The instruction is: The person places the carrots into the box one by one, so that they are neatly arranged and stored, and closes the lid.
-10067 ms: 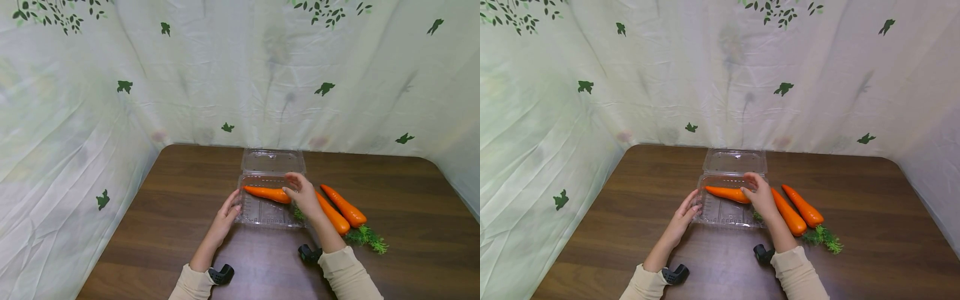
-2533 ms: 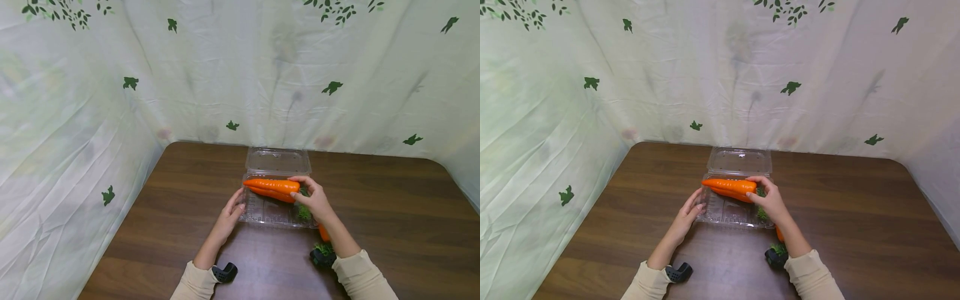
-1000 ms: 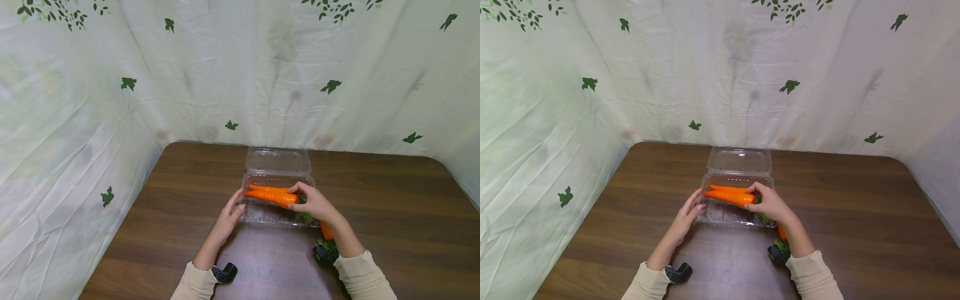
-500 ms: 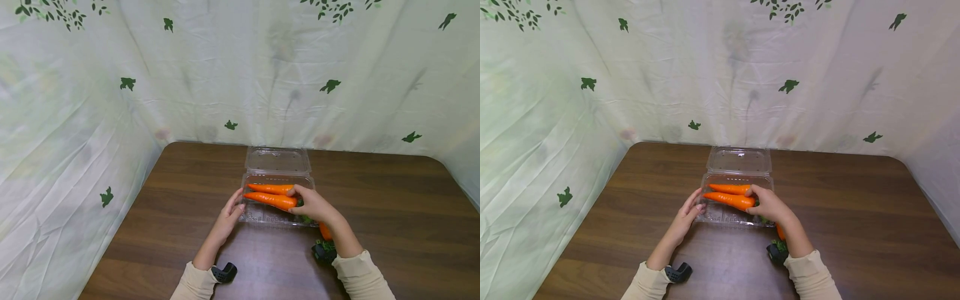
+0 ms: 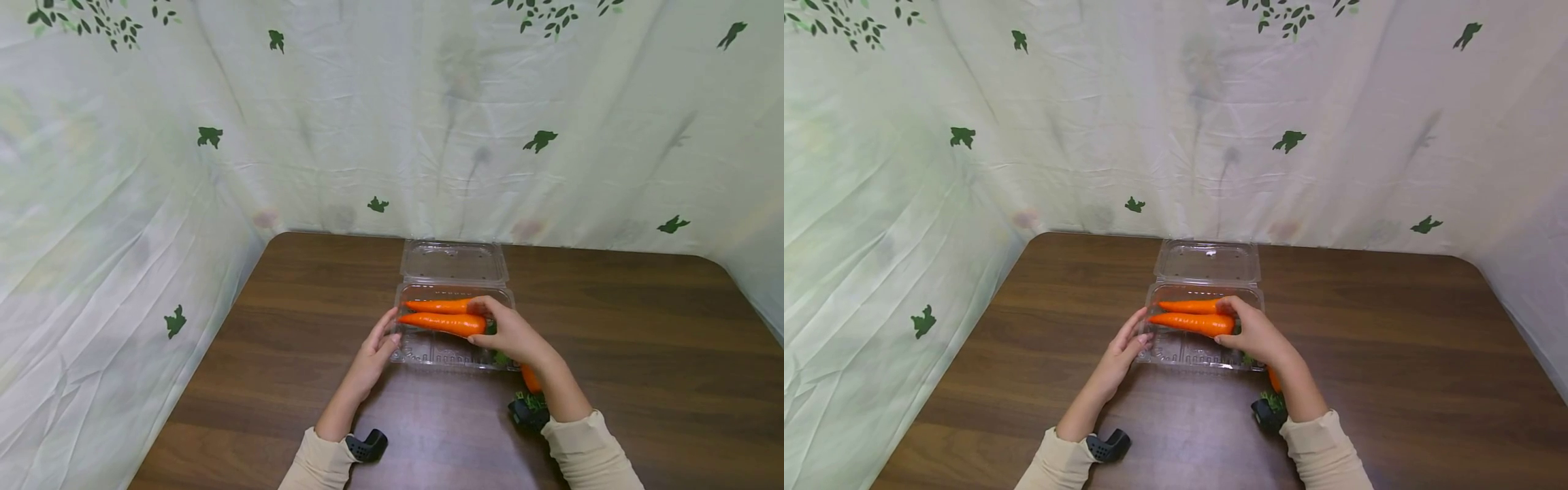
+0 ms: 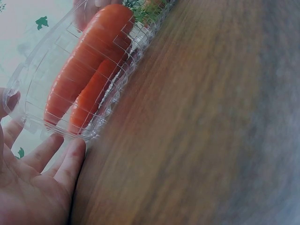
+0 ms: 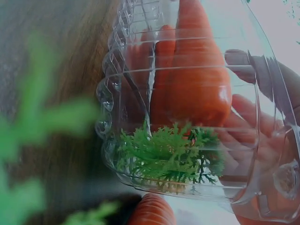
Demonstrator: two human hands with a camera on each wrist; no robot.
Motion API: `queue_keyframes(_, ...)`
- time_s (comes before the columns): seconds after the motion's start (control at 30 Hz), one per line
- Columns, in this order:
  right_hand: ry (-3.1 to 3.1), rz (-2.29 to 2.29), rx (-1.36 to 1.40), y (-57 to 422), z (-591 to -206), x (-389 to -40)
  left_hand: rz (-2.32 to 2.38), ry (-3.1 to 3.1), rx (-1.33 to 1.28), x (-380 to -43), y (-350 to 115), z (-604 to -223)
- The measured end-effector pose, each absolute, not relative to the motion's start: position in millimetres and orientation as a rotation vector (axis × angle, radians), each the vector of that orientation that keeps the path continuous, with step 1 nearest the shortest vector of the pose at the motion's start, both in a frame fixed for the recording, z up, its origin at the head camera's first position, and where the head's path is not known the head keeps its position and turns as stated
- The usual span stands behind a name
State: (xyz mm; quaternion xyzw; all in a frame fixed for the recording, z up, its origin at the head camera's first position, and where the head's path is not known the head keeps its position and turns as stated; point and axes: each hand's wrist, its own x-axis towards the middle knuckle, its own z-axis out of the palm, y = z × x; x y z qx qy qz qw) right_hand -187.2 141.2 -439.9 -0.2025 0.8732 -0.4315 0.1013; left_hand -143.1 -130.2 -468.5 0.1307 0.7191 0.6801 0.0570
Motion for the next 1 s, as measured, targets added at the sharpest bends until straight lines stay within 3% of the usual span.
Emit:
queue_keyframes(0.47, 2.552, -1.858, -0.629, 152, -421, -171, 2.075, 2.191, 0.367, -151, -132, -494)
queue_keyframes(1.0, 2.705, -2.177, -0.48, 174, -411, -140, 2.065, 2.159, 0.346, -141, -129, -464)
